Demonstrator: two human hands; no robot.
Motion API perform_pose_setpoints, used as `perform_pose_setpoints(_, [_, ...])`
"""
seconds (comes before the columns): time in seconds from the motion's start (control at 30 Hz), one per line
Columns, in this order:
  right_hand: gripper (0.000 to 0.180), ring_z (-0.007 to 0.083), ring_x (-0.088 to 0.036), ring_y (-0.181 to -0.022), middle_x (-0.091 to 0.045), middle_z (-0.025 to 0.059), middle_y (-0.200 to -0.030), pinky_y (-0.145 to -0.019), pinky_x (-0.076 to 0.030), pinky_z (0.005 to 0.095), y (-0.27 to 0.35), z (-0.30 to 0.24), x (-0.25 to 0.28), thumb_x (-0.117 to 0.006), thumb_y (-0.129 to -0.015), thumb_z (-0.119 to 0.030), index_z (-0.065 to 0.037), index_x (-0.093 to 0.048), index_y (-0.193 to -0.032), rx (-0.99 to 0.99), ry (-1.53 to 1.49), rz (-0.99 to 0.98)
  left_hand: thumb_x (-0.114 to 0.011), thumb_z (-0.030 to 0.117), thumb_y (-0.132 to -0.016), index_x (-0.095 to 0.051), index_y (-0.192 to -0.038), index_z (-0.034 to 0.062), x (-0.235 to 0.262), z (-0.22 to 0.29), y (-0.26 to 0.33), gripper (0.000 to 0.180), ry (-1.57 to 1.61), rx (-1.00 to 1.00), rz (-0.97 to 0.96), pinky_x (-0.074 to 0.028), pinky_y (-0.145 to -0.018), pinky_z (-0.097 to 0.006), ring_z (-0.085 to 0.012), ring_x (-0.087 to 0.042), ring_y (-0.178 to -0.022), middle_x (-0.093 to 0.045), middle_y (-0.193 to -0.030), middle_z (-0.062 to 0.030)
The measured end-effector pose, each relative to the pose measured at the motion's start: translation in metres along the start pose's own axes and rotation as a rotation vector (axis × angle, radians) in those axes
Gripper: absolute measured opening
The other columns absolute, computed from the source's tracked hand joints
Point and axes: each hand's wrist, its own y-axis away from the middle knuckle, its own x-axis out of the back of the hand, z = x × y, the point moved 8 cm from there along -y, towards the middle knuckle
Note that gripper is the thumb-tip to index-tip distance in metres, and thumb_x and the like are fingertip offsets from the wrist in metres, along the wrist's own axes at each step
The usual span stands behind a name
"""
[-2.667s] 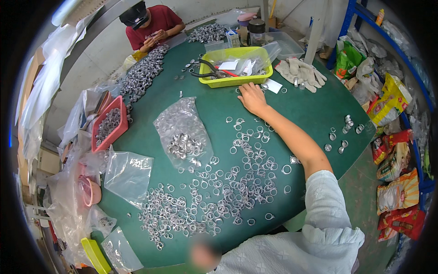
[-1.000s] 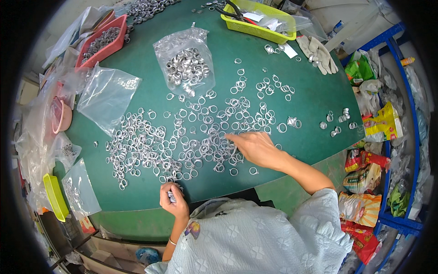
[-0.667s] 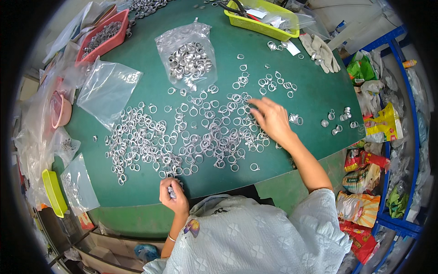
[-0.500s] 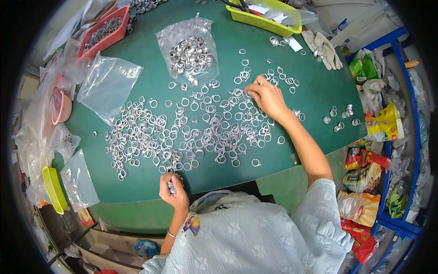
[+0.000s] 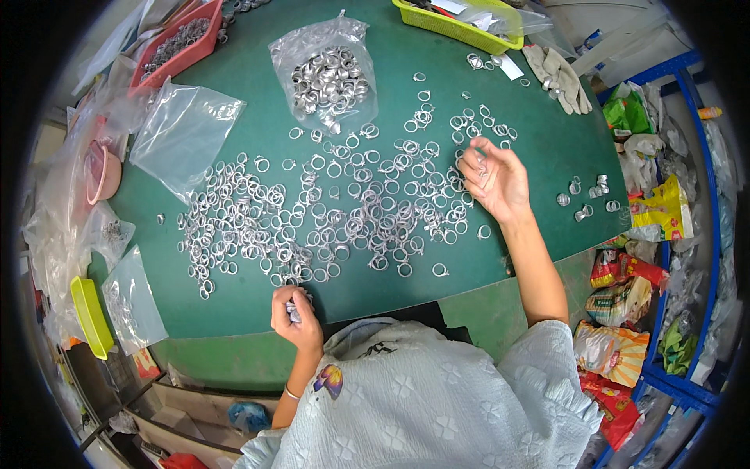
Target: The person sorts through a pile of small metal rings on a green table, picking up individual rings, placing some into a clear plastic bag, and holding a small stack of sorted rings in their left hand.
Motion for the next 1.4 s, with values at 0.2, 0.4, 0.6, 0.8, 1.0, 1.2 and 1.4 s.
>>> perform_pose_setpoints(0.2, [0.027, 0.0143, -0.054, -0.053, -0.058, 0.0033, -0.061, -0.050, -0.044, 0.0304, 0.017, 0.046, -0.034, -0.073, -0.076, -0.018, -0.009, -0.067, -0.100, 0.126, 1.650, -0.104, -0.051, -0.004, -0.085, -0.052, -0.079, -0.0026, 0.001, -0.001, 0.000, 0.006, 0.039, 0.006, 0.018, -0.041, -0.057, -0.027, -0.0155, -0.048, -0.059, -0.056, -0.074, -0.0105])
perform_pose_setpoints(0.4, [0.007, 0.0304, -0.060, -0.054, -0.062, 0.0129, -0.061, -0.052, -0.047, 0.0388, 0.015, 0.013, -0.018, -0.066, -0.080, -0.015, -0.009, -0.066, -0.082, 0.305, 2.037, 0.212, -0.051, -0.005, -0.085, -0.053, -0.079, -0.0025, 0.001, 0.000, -0.001, 0.006, 0.023, 0.008, 0.020, -0.041, -0.057, -0.027, -0.0156, -0.049, -0.060, -0.056, -0.074, -0.0103])
perform_pose_setpoints(0.6, [0.017, 0.0201, -0.050, -0.044, -0.053, 0.0087, -0.054, -0.046, -0.039, 0.0317, 0.023, 0.024, -0.037, -0.069, -0.079, -0.014, -0.007, -0.067, -0.095, 0.262, 1.832, 0.107, -0.051, -0.005, -0.084, -0.053, -0.079, -0.0023, 0.001, -0.001, 0.000, 0.006, -0.002, -0.013, 0.018, -0.042, -0.058, -0.027, -0.0158, -0.050, -0.060, -0.057, -0.075, -0.0104])
perform_pose_setpoints(0.8, [0.014, 0.0198, -0.049, -0.045, -0.055, 0.0078, -0.055, -0.046, -0.039, 0.0318, 0.024, 0.047, -0.043, -0.068, -0.078, -0.013, -0.007, -0.066, -0.091, 0.504, 2.016, -0.077, -0.052, -0.005, -0.083, -0.054, -0.078, -0.0024, 0.001, -0.003, 0.000, 0.006, 0.033, 0.010, 0.033, -0.042, -0.059, -0.028, -0.0170, -0.051, -0.062, -0.057, -0.075, -0.0110])
perform_pose_setpoints(1.0, [0.011, 0.0229, -0.054, -0.044, -0.057, 0.0072, -0.053, -0.043, -0.040, 0.0346, 0.023, 0.018, -0.023, -0.066, -0.080, -0.017, -0.010, -0.065, -0.089, 0.297, 1.887, 0.265, -0.052, -0.004, -0.083, -0.054, -0.078, -0.0026, 0.002, -0.002, 0.001, 0.006, 0.021, -0.005, 0.041, -0.043, -0.060, -0.029, -0.0184, -0.052, -0.062, -0.058, -0.075, -0.0116])
perform_pose_setpoints(1.2, [0.014, 0.0263, -0.062, -0.055, -0.063, 0.0090, -0.063, -0.049, -0.046, 0.0371, 0.027, 0.049, -0.045, -0.068, -0.079, -0.019, -0.011, -0.065, -0.090, 0.321, 2.006, -0.044, -0.052, -0.005, -0.082, -0.054, -0.078, -0.0029, 0.001, -0.001, 0.000, 0.005, 0.005, -0.006, 0.020, -0.043, -0.060, -0.029, -0.0193, -0.052, -0.062, -0.057, -0.074, -0.0117])
perform_pose_setpoints(1.4, [0.008, 0.0282, -0.061, -0.055, -0.063, 0.0101, -0.064, -0.049, -0.046, 0.0396, 0.029, 0.025, -0.033, -0.064, -0.081, -0.016, -0.011, -0.065, -0.087, 0.397, 2.086, 0.213, -0.049, -0.002, -0.088, -0.053, -0.081, -0.0016, 0.000, 0.003, 0.000, 0.008, -0.034, -0.145, 0.017, -0.036, -0.050, -0.023, -0.0105, -0.044, -0.054, -0.055, -0.074, -0.0098])
